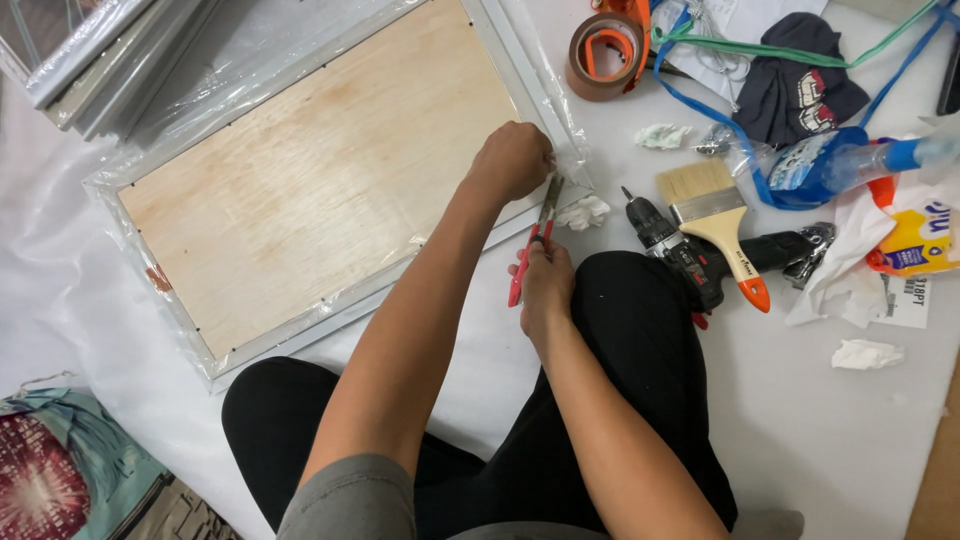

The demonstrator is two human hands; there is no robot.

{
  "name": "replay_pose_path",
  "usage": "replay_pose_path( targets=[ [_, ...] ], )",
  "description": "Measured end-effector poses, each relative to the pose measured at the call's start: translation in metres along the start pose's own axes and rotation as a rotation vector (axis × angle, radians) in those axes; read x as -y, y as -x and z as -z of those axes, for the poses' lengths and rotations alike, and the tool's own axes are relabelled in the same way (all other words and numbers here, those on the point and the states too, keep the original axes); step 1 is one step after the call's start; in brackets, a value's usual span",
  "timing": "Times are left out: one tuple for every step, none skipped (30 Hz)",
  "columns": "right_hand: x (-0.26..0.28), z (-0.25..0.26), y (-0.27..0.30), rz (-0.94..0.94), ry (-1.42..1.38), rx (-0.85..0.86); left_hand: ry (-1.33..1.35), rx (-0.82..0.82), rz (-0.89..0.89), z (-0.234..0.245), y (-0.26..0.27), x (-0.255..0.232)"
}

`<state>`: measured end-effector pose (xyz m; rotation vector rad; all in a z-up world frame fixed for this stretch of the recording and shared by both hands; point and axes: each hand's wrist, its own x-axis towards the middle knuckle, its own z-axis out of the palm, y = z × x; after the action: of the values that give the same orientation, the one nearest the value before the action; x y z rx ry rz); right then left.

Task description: Preparing a picture frame by unwrapping it, inserting a wooden backing, and trimming excess plastic with a utility knife

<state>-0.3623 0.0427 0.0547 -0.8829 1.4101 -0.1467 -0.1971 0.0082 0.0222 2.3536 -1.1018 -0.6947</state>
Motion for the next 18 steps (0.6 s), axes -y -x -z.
replay_pose_path(
  targets=[
    [0.001,-0.001,-0.001,0.001,0.002,0.007,0.006,0.005,-0.010,0.001,0.000,-0.001],
    [0.001,-0.001,-0.002,0.002,0.004,0.015,0.011,0.008,-0.019,0.003,0.000,-0.002],
    [-0.001,-0.002,-0.005,-0.002,0.008,0.014,0.014,0.011,-0.015,0.003,0.001,-0.003],
    [-0.004,-0.002,-0.007,0.007,0.001,0.022,0.006,0.004,-0.017,0.004,0.000,-0.005],
    [-0.006,-0.002,-0.010,0.017,-0.006,0.030,-0.002,-0.004,-0.019,0.004,0.000,-0.007],
    [-0.009,-0.002,-0.011,0.016,-0.005,0.027,0.001,-0.002,-0.019,0.006,0.001,-0.008],
    [-0.013,-0.001,-0.013,-0.017,-0.003,0.039,0.006,0.022,-0.026,0.009,0.002,-0.009],
    [-0.015,-0.001,-0.015,-0.047,-0.001,0.051,0.011,0.043,-0.034,0.012,0.001,-0.010],
    [-0.012,-0.001,-0.015,-0.045,0.000,0.049,0.013,0.042,-0.035,0.011,-0.001,-0.010],
    [-0.011,-0.001,-0.014,-0.030,-0.026,0.037,0.020,0.050,-0.030,0.009,-0.002,-0.008],
    [-0.010,-0.002,-0.013,-0.015,-0.051,0.025,0.026,0.058,-0.024,0.008,-0.003,-0.006],
    [-0.011,-0.002,-0.017,-0.017,-0.050,0.024,0.027,0.060,-0.023,0.008,-0.003,-0.007],
    [-0.011,-0.002,-0.021,-0.007,-0.052,0.031,0.046,0.077,-0.016,0.007,-0.003,-0.008],
    [-0.012,-0.001,-0.025,0.005,-0.054,0.037,0.066,0.092,-0.011,0.007,-0.003,-0.009],
    [-0.014,-0.004,-0.020,0.005,-0.053,0.037,0.067,0.093,-0.011,0.006,-0.003,-0.008],
    [-0.015,-0.006,-0.016,-0.014,-0.044,0.062,0.071,0.086,-0.001,0.005,-0.005,-0.008],
    [-0.017,-0.007,-0.012,-0.034,-0.035,0.087,0.076,0.080,0.008,0.004,-0.006,-0.008],
    [-0.017,-0.006,-0.016,-0.029,-0.034,0.087,0.077,0.076,0.006,0.004,-0.007,-0.007]
  ],
)
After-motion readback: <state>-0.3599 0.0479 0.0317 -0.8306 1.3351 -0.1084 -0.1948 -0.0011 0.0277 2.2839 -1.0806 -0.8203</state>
